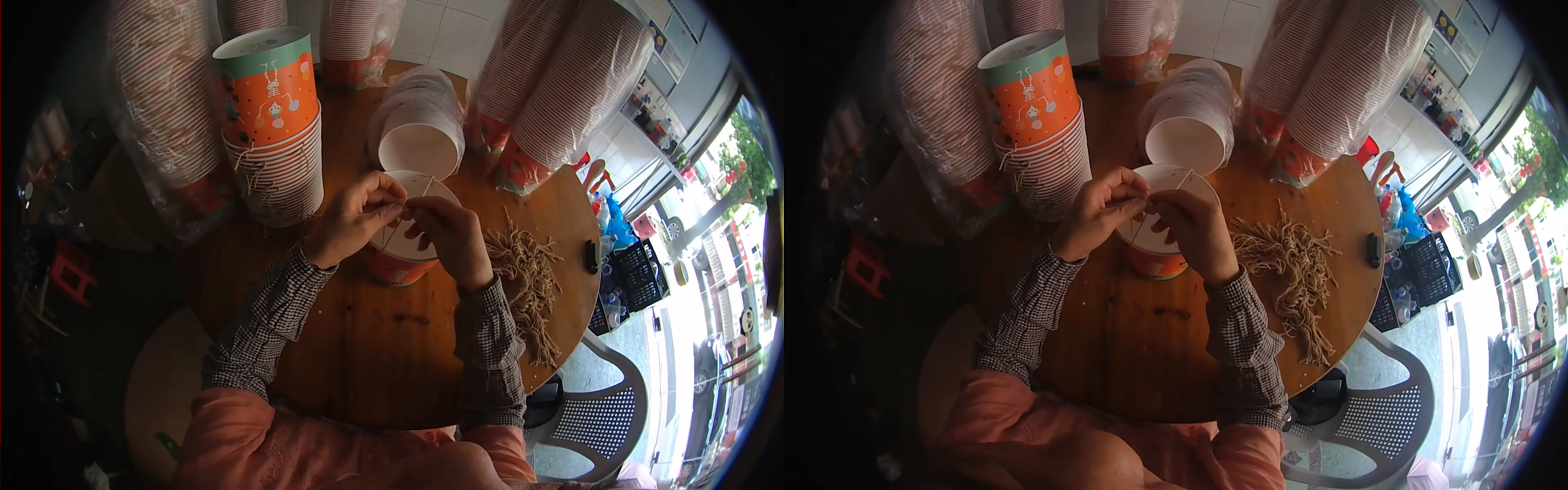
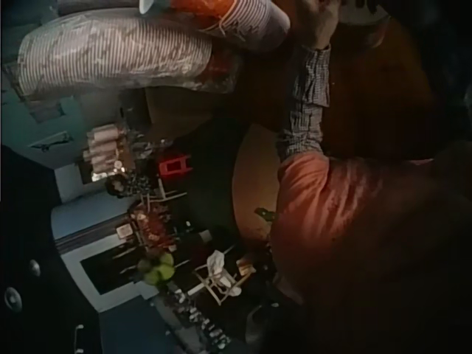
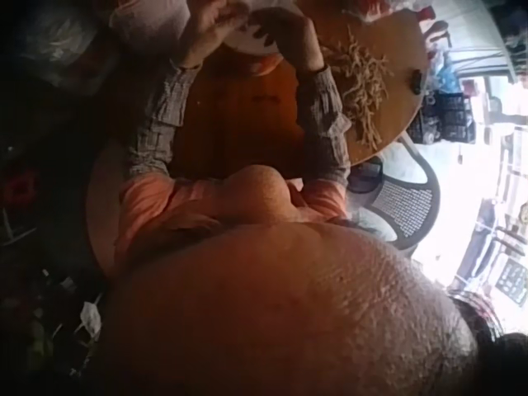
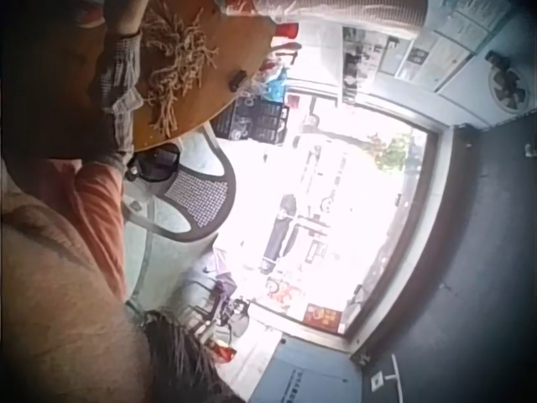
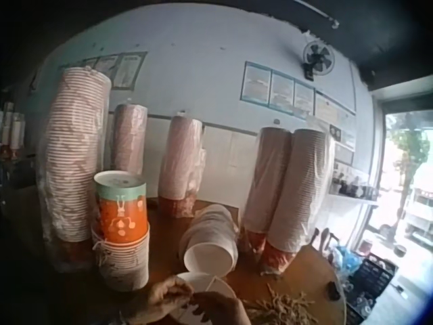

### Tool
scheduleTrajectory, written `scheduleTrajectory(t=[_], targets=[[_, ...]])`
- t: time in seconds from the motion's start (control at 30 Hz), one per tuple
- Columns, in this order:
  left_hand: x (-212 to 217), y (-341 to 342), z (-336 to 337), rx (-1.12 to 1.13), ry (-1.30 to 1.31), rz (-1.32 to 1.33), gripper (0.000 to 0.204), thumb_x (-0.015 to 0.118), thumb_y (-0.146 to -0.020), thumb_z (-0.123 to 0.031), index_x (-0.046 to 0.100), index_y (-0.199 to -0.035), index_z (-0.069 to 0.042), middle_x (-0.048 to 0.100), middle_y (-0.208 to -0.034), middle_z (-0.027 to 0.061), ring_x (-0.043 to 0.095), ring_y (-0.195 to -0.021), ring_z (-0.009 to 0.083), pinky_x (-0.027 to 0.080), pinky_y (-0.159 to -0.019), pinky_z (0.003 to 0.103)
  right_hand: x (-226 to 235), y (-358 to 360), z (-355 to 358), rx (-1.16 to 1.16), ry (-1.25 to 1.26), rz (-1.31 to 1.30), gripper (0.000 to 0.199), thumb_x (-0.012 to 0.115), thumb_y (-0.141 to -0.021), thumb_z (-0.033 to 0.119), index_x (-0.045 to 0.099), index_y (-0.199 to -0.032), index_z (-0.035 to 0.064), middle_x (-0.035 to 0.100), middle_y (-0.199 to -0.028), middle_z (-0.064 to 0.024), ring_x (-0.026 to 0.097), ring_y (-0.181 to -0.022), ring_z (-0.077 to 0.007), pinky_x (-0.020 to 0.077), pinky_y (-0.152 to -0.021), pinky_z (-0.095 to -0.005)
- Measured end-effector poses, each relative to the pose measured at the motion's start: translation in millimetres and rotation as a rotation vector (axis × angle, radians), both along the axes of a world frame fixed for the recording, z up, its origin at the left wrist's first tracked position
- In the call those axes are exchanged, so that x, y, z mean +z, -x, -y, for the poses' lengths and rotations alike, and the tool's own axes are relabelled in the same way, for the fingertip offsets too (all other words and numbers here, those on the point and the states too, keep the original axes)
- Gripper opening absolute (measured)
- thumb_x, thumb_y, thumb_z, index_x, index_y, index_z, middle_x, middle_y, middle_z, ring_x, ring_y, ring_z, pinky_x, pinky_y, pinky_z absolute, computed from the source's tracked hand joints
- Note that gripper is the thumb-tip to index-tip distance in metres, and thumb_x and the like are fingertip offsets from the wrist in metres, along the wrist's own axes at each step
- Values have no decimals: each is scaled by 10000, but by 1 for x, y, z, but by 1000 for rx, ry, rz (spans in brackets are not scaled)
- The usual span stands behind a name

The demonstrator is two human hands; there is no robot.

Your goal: Attaching string handles to decorative paper buckets by threading twine through pre-drilled holes.

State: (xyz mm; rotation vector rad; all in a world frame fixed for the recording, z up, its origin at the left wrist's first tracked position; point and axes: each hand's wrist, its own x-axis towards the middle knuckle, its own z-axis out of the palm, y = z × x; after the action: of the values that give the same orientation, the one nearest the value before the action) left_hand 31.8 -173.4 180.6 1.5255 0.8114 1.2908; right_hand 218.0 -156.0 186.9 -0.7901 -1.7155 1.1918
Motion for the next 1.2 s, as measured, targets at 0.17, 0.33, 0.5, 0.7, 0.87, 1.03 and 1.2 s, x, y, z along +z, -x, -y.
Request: scheduleTrajectory(t=[0.17, 0.33, 0.5, 0.7, 0.87, 1.03, 1.2], targets=[[-3, 2, -2, 10, -12, -5, 158, 582, -904, -32, 541, -1051, 11, 644, -957, 70, 612, -863, 107, 502, -795, 246, 0, 0, 0, 16, 1, -35, 135, 607, -873, 38, 658, -982, -22, 686, -843, -60, 640, -736, -98, 523, -616, -223], [-6, 0, -3, 101, -124, -148, 120, 590, -896, -5, 559, -1011, 12, 655, -905, 61, 627, -820, 101, 516, -765, 240, -8, 6, 3, -77, -91, 40, 119, 638, -856, 28, 646, -963, -24, 687, -822, -65, 644, -733, -96, 517, -616, -228], [-5, -3, -3, 195, -233, -213, 137, 613, -871, 17, 558, -997, 18, 659, -884, 63, 639, -800, 102, 529, -721, 235, -14, 16, 9, -274, -225, 164, 86, 648, -843, 33, 641, -919, -5, 676, -775, -56, 635, -719, -80, 514, -616, -227], [-5, -7, 1, 307, -239, -262, 111, 626, -842, 19, 582, -943, 11, 636, -927, 88, 653, -783, 158, 536, -683, 260, -17, 22, 12, -341, -397, 129, 85, 637, -832, 36, 626, -915, 20, 667, -792, -44, 632, -707, -90, 514, -619, -238], [-13, -8, 8, 466, -538, -438, 126, 633, -796, 47, 610, -915, 12, 611, -1002, 113, 643, -858, 233, 525, -706, 304, -20, 21, 12, -318, -368, 132, 74, 627, -840, 32, 620, -911, 11, 673, -811, -50, 639, -718, -95, 523, -633, -246], [-19, -5, 16, 489, -639, -472, 149, 631, -779, 47, 619, -925, 21, 596, -1017, 126, 628, -877, 246, 512, -718, 311, -15, 23, 16, -287, -384, 155, 76, 622, -845, 27, 623, -919, 11, 677, -821, -59, 650, -738, -96, 527, -627, -248], [-21, -2, 11, 320, -339, -252, 107, 610, -835, -7, 618, -937, 25, 600, -996, 79, 615, -897, 193, 492, -759, 290, -15, 20, 12, -272, -441, 143, 83, 611, -853, 15, 606, -935, 7, 664, -851, -66, 648, -749, -104, 529, -612, -248]])
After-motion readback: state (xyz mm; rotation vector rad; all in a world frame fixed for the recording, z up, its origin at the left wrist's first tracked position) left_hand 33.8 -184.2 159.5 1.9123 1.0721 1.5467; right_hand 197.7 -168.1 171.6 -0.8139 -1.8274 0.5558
